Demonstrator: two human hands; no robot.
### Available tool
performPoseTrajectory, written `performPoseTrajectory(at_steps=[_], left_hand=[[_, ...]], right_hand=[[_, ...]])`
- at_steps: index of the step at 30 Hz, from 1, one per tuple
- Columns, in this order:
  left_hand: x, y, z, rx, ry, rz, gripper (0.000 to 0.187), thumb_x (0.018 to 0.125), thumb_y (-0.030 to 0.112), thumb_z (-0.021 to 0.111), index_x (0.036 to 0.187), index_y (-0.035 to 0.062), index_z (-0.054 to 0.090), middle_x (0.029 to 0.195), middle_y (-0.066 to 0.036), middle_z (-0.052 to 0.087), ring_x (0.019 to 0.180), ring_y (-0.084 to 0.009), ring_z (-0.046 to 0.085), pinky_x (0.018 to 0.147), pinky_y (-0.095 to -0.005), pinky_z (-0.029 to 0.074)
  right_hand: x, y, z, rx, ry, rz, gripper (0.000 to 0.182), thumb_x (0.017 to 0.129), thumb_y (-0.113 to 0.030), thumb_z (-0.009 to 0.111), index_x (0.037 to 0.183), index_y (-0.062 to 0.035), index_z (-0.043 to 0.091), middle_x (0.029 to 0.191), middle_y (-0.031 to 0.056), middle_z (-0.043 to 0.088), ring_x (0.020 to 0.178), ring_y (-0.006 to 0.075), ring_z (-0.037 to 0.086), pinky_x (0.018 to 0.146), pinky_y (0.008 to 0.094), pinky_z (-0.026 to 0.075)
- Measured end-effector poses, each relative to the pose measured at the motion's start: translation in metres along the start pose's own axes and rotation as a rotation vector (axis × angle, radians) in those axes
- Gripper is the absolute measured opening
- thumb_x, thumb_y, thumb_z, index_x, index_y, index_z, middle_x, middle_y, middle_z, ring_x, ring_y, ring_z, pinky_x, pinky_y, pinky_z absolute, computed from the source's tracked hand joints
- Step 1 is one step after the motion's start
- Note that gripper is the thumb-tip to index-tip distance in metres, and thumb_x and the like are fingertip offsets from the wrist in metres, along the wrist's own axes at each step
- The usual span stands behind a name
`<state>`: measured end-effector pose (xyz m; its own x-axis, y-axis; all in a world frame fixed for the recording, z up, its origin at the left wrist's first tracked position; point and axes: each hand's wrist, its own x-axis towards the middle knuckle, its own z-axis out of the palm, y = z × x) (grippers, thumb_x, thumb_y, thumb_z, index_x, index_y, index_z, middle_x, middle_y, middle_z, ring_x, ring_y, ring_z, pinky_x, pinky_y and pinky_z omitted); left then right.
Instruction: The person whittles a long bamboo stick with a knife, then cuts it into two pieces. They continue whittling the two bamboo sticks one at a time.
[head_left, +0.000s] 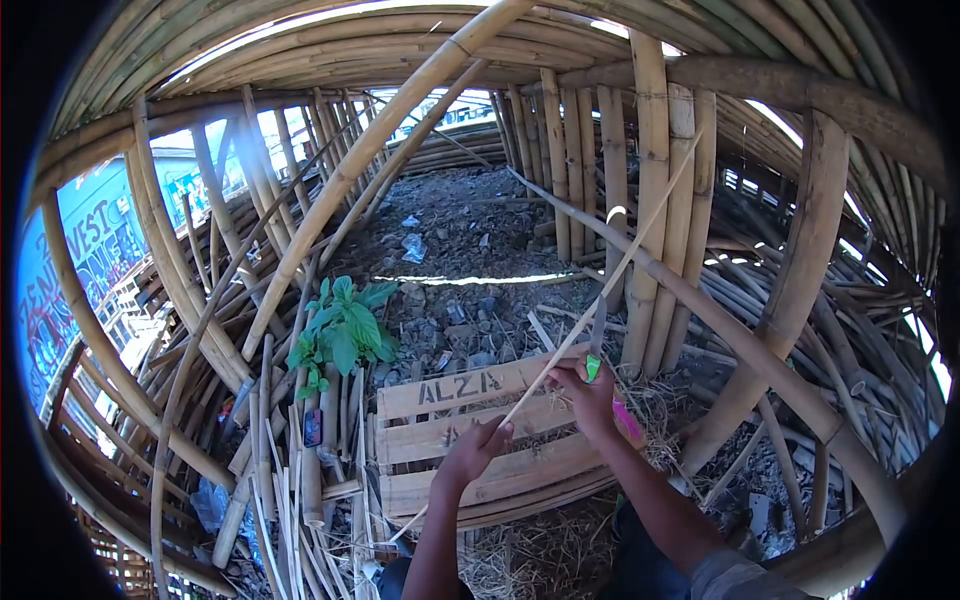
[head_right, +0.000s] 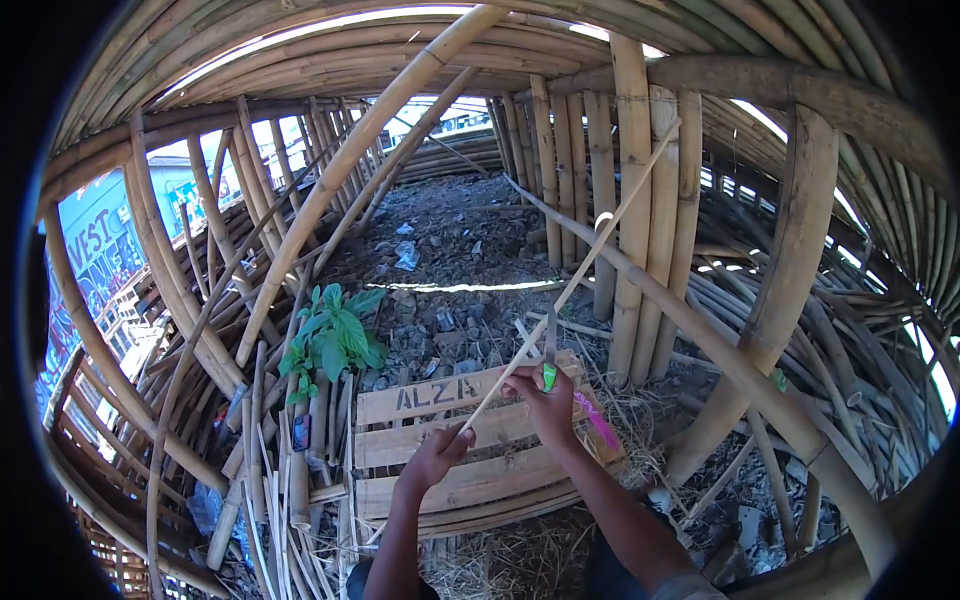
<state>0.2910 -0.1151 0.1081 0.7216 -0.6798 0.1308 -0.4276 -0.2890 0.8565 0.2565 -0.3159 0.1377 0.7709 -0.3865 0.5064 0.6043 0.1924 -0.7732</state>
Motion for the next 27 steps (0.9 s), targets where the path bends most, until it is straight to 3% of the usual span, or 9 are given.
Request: performPoseTrajectory(at_steps=[2,4,6,7,11,15,18,23,27], left_hand=[[0.002,0.001,-0.002,0.209,0.068,0.01,0.033,0.093,0.032,0.043,0.099,0.0012,0.052,0.062,-0.019,0.053,0.064,-0.0347,0.057,0.06,-0.0433,0.04],[0.003,0.01,0.003,0.179,0.096,0.006,0.031,0.092,0.032,0.044,0.102,0.0032,0.052,0.064,-0.021,0.054,0.068,-0.0389,0.056,0.059,-0.0458,0.04],[0.004,0.015,0.011,0.126,0.245,-0.038,0.03,0.092,0.032,0.044,0.102,0.0046,0.052,0.063,-0.02,0.054,0.067,-0.038,0.057,0.058,-0.0456,0.039],[0.006,0.01,0.015,0.156,0.299,0.017,0.03,0.092,0.031,0.044,0.103,0.0048,0.052,0.063,-0.02,0.054,0.065,-0.0381,0.056,0.057,-0.0448,0.039],[0.004,0.001,0.015,0.133,0.216,-0.083,0.029,0.093,0.031,0.044,0.1,0.0043,0.052,0.062,-0.018,0.054,0.06,-0.0346,0.056,0.055,-0.0417,0.038],[-0.003,0.01,0.018,-0.032,0.226,-0.078,0.028,0.093,0.03,0.043,0.093,0.0036,0.052,0.057,-0.013,0.047,0.053,-0.0239,0.047,0.053,-0.0359,0.036],[-0.005,-0.006,0.02,-0.129,0.19,-0.06,0.025,0.094,0.027,0.042,0.09,0.0034,0.052,0.056,-0.011,0.043,0.053,-0.0202,0.042,0.053,-0.0341,0.035],[-0.02,-0.003,0.01,-0.062,0.222,-0.072,0.025,0.093,0.02,0.041,0.084,-0.0014,0.051,0.057,-0.009,0.046,0.053,-0.0192,0.044,0.053,-0.0334,0.036],[-0.034,-0.008,0.008,-0.117,0.162,-0.157,0.028,0.092,0.023,0.044,0.086,-0.0027,0.053,0.058,-0.009,0.048,0.054,-0.0187,0.045,0.054,-0.033,0.037]], right_hand=[[-0.003,0.009,0.0,-0.015,0.044,-0.034,0.035,0.079,0.008,0.059,0.067,-0.0092,0.03,0.082,0.0182,0.064,0.067,0.0192,0.063,0.06,0.0282,0.052],[-0.009,0.012,0.011,-0.036,0.07,-0.054,0.034,0.08,0.007,0.059,0.067,-0.0084,0.032,0.078,0.0164,0.064,0.06,0.0158,0.06,0.054,0.0266,0.049],[-0.016,0.02,0.017,-0.126,0.073,-0.03,0.035,0.08,0.006,0.059,0.066,-0.0086,0.031,0.077,0.0148,0.064,0.059,0.0137,0.059,0.052,0.0261,0.048],[-0.018,0.021,0.019,-0.129,0.049,-0.017,0.027,0.081,0.001,0.061,0.068,-0.0059,0.038,0.075,0.0126,0.064,0.059,0.0114,0.059,0.052,0.0248,0.047],[-0.022,0.016,0.014,-0.585,-0.147,-0.014,0.02,0.088,-0.019,0.057,0.083,0.0002,0.055,0.062,0.0052,0.057,0.052,0.0088,0.055,0.047,0.0246,0.041],[-0.027,0.023,0.007,-0.491,-0.187,0.058,0.022,0.09,-0.022,0.053,0.083,-0.0007,0.055,0.057,0.0034,0.052,0.05,0.0086,0.053,0.046,0.0254,0.039],[-0.03,0.028,0.002,-0.47,-0.242,0.11,0.024,0.09,-0.024,0.053,0.084,-0.0005,0.055,0.056,0.006,0.054,0.05,0.0137,0.056,0.047,0.0289,0.041],[-0.037,0.017,0.01,-0.963,-0.456,0.157,0.033,0.087,-0.032,0.055,0.083,0.0007,0.055,0.059,0.0159,0.058,0.056,0.0315,0.059,0.052,0.0386,0.045],[-0.057,0.044,0.017,-1.105,-0.592,0.035,0.04,0.082,-0.038,0.058,0.078,0.0009,0.058,0.061,0.0173,0.059,0.059,0.0341,0.06,0.055,0.0426,0.047]])
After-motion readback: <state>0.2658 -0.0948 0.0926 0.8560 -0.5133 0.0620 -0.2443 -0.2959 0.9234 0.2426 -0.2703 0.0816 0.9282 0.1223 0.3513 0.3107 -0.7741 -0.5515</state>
